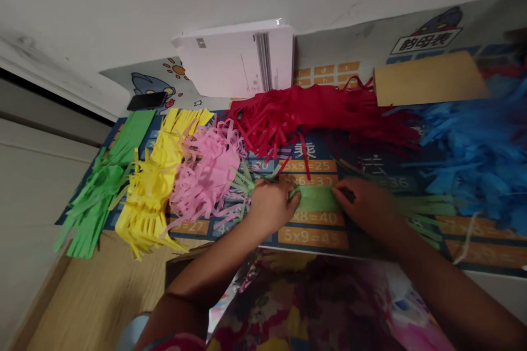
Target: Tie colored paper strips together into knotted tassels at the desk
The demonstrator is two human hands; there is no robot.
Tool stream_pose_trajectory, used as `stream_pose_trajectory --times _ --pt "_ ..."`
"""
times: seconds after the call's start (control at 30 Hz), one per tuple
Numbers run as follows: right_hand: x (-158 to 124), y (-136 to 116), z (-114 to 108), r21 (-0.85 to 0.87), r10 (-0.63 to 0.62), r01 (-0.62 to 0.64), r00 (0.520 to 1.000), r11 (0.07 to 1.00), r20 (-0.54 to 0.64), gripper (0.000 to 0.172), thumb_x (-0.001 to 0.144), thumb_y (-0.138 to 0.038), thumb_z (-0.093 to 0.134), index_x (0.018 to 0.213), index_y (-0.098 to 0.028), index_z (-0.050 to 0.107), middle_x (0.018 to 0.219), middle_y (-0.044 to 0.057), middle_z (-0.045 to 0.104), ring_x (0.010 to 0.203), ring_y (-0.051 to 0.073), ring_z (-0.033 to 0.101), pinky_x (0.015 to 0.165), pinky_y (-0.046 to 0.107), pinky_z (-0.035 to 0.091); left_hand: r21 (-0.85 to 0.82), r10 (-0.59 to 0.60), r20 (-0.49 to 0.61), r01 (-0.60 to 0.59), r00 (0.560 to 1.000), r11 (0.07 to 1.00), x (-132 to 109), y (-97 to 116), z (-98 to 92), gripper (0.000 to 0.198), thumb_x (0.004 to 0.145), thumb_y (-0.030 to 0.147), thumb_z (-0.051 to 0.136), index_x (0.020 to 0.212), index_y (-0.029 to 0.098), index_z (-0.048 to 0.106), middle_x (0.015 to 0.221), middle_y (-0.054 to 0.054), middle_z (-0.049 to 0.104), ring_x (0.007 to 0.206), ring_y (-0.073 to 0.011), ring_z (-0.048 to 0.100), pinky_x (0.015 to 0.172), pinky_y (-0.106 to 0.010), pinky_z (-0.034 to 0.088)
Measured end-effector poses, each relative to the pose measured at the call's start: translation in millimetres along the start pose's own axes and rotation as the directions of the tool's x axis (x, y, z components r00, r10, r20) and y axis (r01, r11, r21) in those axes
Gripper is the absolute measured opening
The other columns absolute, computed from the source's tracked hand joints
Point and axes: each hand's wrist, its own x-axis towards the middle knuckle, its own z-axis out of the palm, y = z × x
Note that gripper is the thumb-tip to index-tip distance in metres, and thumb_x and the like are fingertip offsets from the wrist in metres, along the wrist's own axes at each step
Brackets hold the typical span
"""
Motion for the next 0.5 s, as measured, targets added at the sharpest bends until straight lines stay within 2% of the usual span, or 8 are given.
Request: stream_pose_trajectory --times 0.07,0.13,0.2,0.23,0.3,0.37,0.43,0.5 --pt "1 1 1 -0.001 -0.014 0.014 1.000 1.000 -0.016 0.019 0.092 -0.032 0.054 0.089 -0.023 0.070 0.085 0.003 0.075 0.075 0.023 0.068 0.067 0.033 0.041 0.005 0.008 -0.040 -0.008 0.999 1.000 -1 0 0.4 0.024 0.095 0.040 0.057 0.094 0.021 0.072 0.084 -0.006 0.076 0.080 -0.0248 0.069 0.085 -0.041 0.044" --pt "3 1 1 -0.017 -0.023 0.022 1.000 1.000 -0.022 0.017 0.092 -0.032 0.055 0.090 -0.022 0.070 0.088 0.003 0.075 0.076 0.023 0.067 0.069 0.034 0.040 0.044 0.059 -0.178 -0.051 0.982 0.998 -3 -2 0.2 0.023 0.092 0.038 0.063 0.105 0.021 0.069 0.097 -0.008 0.076 0.091 -0.0272 0.067 0.087 -0.043 0.043" --pt "4 1 -4 -0.069 -0.029 0.026 0.999 0.997 -0.045 0.016 0.092 -0.031 0.057 0.091 -0.021 0.070 0.090 0.005 0.075 0.079 0.025 0.067 0.072 0.037 0.038 0.157 0.229 -0.321 -0.187 0.919 0.970 -6 -5 -1.1 0.023 0.093 0.033 0.064 0.112 0.022 0.066 0.116 -0.009 0.071 0.108 -0.0291 0.062 0.093 -0.045 0.040" --pt "3 0 -8 -0.112 -0.035 0.026 0.996 0.993 -0.076 0.016 0.092 -0.031 0.058 0.092 -0.020 0.069 0.092 0.006 0.075 0.082 0.027 0.067 0.074 0.038 0.037 0.237 0.359 -0.332 -0.291 0.872 0.927 -6 -7 -2.3 0.019 0.095 0.030 0.061 0.111 0.022 0.065 0.119 -0.008 0.070 0.113 -0.0285 0.059 0.096 -0.045 0.038" --pt "0 -5 -19 -0.217 -0.056 0.017 0.983 0.976 -0.174 0.016 0.093 -0.029 0.057 0.096 -0.018 0.068 0.100 0.010 0.074 0.090 0.030 0.065 0.080 0.042 0.034 0.373 0.595 -0.205 -0.500 0.777 0.782 -9 -10 -5.6 0.014 0.099 0.022 0.053 0.103 0.022 0.066 0.107 -0.005 0.071 0.109 -0.0248 0.059 0.098 -0.043 0.037" --pt "-7 -11 -29 -0.272 -0.158 0.095 0.962 0.958 -0.222 0.016 0.094 -0.021 0.052 0.099 -0.017 0.067 0.107 0.012 0.072 0.094 0.029 0.063 0.086 0.044 0.032 0.428 0.695 -0.049 -0.614 0.718 0.664 -12 -11 -9.9 0.018 0.100 0.017 0.048 0.097 0.020 0.066 0.091 -0.003 0.070 0.095 -0.0223 0.061 0.100 -0.043 0.036" --pt "-14 -16 -34 -0.227 -0.347 0.314 0.930 0.922 -0.122 0.019 0.091 -0.013 0.050 0.100 -0.018 0.066 0.110 0.010 0.072 0.096 0.026 0.062 0.091 0.042 0.031 0.432 0.696 0.006 -0.629 0.718 0.646 -16 -9 -13.8 0.017 0.097 0.021 0.051 0.099 0.017 0.067 0.090 -0.005 0.069 0.088 -0.0233 0.061 0.105 -0.049 0.033" --pt "-17 -18 -33 -0.105 -0.494 0.494 0.869 0.863 0.034 0.021 0.085 -0.009 0.052 0.099 -0.018 0.064 0.107 0.010 0.072 0.097 0.025 0.062 0.092 0.040 0.032 0.419 0.664 -0.006 -0.601 0.748 0.680 -18 -5 -15.7 0.021 0.091 0.029 0.057 0.101 0.015 0.068 0.095 -0.009 0.069 0.088 -0.0268 0.062 0.107 -0.058 0.028"
